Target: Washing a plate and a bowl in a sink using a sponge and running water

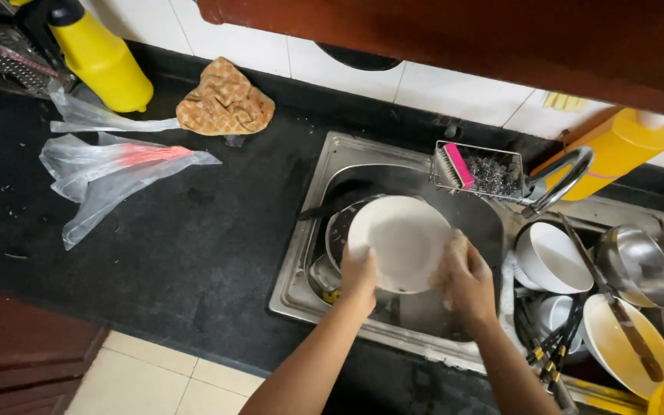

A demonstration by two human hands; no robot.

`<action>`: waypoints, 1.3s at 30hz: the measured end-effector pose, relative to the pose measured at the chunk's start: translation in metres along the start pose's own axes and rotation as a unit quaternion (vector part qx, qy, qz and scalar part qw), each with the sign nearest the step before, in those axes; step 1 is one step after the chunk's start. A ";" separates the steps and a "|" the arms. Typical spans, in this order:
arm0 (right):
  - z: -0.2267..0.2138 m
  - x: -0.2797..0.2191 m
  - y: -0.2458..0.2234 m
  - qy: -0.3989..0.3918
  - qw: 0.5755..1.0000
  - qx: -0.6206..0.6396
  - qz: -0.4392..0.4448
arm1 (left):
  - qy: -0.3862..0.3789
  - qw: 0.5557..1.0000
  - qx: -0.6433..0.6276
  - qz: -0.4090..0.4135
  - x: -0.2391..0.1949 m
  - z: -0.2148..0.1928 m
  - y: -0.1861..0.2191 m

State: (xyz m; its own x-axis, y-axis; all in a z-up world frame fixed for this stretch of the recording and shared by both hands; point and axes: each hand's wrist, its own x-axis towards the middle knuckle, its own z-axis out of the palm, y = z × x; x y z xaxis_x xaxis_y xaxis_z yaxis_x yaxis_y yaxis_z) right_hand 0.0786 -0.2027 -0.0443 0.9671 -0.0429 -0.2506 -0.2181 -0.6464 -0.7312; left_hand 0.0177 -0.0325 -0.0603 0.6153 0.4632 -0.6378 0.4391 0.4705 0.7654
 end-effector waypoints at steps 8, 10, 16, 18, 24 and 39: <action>-0.054 -0.015 -0.105 -0.003 0.825 0.539 0.171 | -0.247 0.929 -0.146 -0.232 0.019 0.001 -0.070; -0.029 -0.006 -0.067 0.013 0.831 0.524 0.187 | -0.274 0.927 -0.141 -0.215 -0.018 0.007 -0.035; -0.013 -0.021 -0.052 0.041 0.823 0.521 0.222 | -0.053 0.991 0.113 0.043 -0.044 0.039 -0.003; -0.015 -0.037 -0.042 0.059 0.814 0.530 0.230 | 0.001 0.990 0.094 0.101 -0.020 0.026 -0.007; -0.048 -0.042 -0.032 0.108 0.784 0.555 0.257 | -0.093 0.934 0.299 0.170 0.016 0.018 -0.030; -0.079 -0.079 -0.012 0.141 0.724 0.601 0.307 | -0.087 0.946 0.265 0.167 -0.001 0.068 -0.076</action>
State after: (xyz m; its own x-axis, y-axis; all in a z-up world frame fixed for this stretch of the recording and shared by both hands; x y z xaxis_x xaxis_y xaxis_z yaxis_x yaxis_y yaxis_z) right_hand 0.0155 -0.2515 0.0341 0.5904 -0.3045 -0.7475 -0.4106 0.6840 -0.6029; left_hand 0.0284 -0.1197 -0.1119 0.8552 0.3678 -0.3651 0.4402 -0.1438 0.8863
